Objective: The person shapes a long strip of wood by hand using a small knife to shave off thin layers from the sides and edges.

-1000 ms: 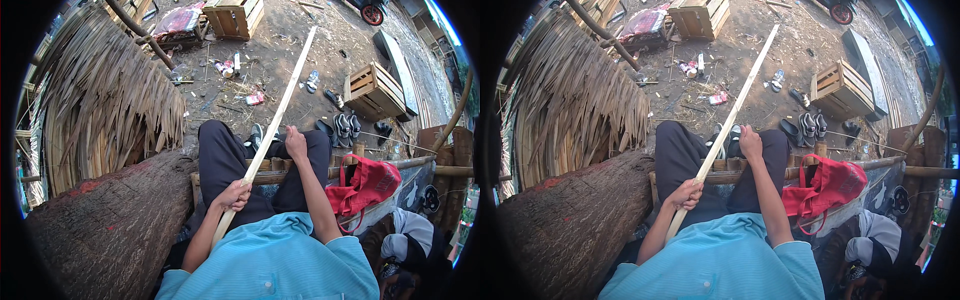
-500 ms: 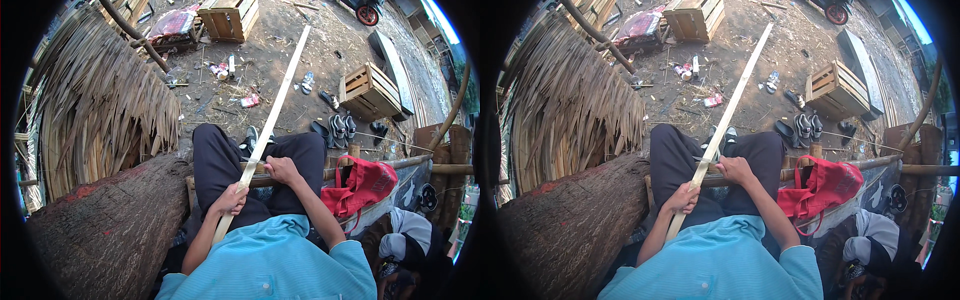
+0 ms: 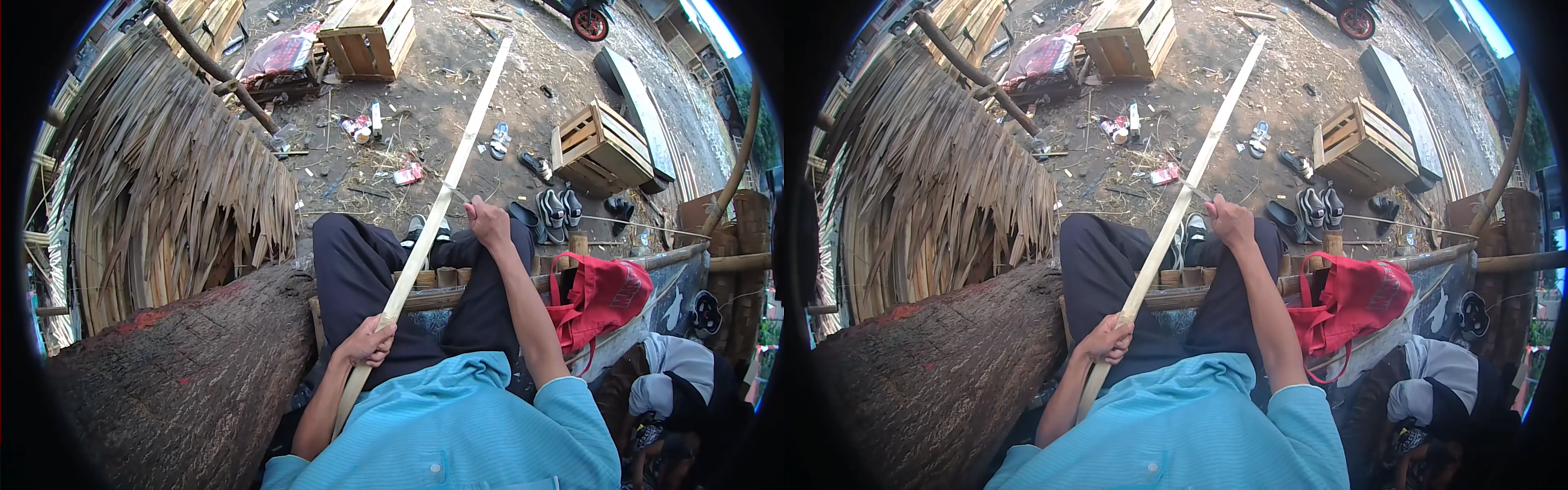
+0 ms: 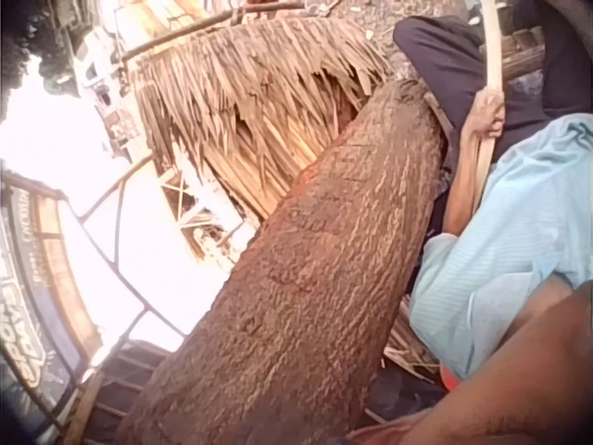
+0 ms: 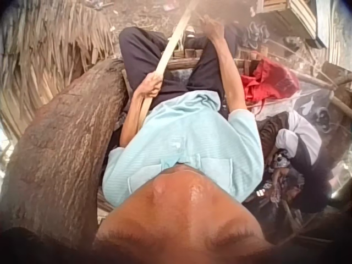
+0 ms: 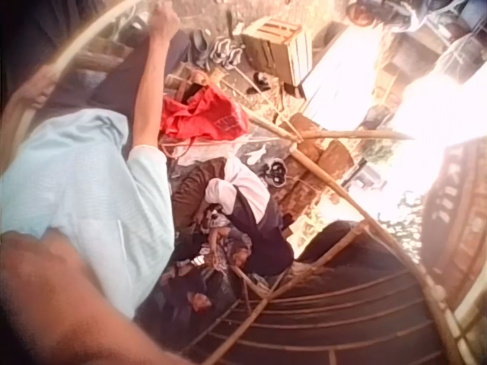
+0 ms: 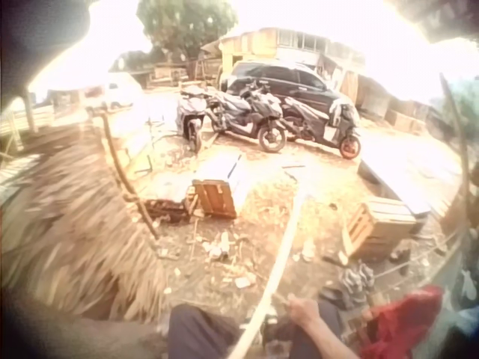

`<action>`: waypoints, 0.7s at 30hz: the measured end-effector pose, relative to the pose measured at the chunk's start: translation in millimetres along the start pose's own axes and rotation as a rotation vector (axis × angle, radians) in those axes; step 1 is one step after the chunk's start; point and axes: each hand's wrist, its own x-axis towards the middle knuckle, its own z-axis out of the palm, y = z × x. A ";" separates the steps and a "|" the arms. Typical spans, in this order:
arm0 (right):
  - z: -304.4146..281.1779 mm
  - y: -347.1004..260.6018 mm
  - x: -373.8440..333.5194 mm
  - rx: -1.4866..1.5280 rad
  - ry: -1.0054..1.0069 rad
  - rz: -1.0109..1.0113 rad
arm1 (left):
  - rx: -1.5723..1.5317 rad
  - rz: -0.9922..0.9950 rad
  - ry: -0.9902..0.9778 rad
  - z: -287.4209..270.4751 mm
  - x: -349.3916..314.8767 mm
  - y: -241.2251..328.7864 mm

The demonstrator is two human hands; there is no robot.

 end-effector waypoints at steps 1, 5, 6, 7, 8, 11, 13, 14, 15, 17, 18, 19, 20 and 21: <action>2.4 6.6 4.3 -0.003 0.005 -0.001 | -0.012 0.011 0.009 2.3 3.3 0.0; -1.0 37.1 24.0 -0.117 0.102 0.272 | 0.068 -0.038 0.022 7.2 -5.9 -2.0; -5.6 44.5 26.2 -0.148 0.139 0.292 | 0.095 -0.048 0.008 7.0 -6.9 -3.1; -9.7 48.0 25.6 -0.150 0.142 0.291 | 0.119 -0.055 -0.005 6.3 -6.7 -3.4; -13.9 51.0 22.3 -0.152 0.093 0.293 | 0.121 -0.052 -0.008 5.4 -6.8 -2.4; -19.6 59.5 7.2 -0.157 0.031 0.306 | 0.136 -0.099 -0.020 7.1 -3.6 1.0; -21.0 62.0 -6.2 -0.075 0.071 0.306 | 0.122 -0.107 -0.044 8.3 2.0 0.9; -22.0 57.4 -11.3 -0.078 0.094 0.230 | 0.108 -0.121 -0.057 7.4 3.5 0.4; -22.0 52.4 -15.2 -0.079 0.092 0.226 | 0.105 -0.118 -0.057 5.4 6.0 0.5; -33.6 23.0 -22.4 -0.031 0.010 0.027 | 0.073 -0.120 -0.064 1.9 9.0 1.7; -35.2 7.7 -27.0 0.001 -0.021 -0.023 | 0.053 -0.120 -0.029 5.0 8.4 4.5; -35.7 -5.5 -32.1 0.032 -0.050 -0.072 | 0.053 -0.121 -0.029 5.5 9.9 5.3; -32.0 -15.6 -39.1 0.061 -0.079 -0.103 | 0.045 -0.108 -0.032 4.3 12.0 5.2; -28.4 -25.1 -47.2 0.091 -0.109 -0.135 | 0.036 -0.096 -0.033 3.1 13.6 4.8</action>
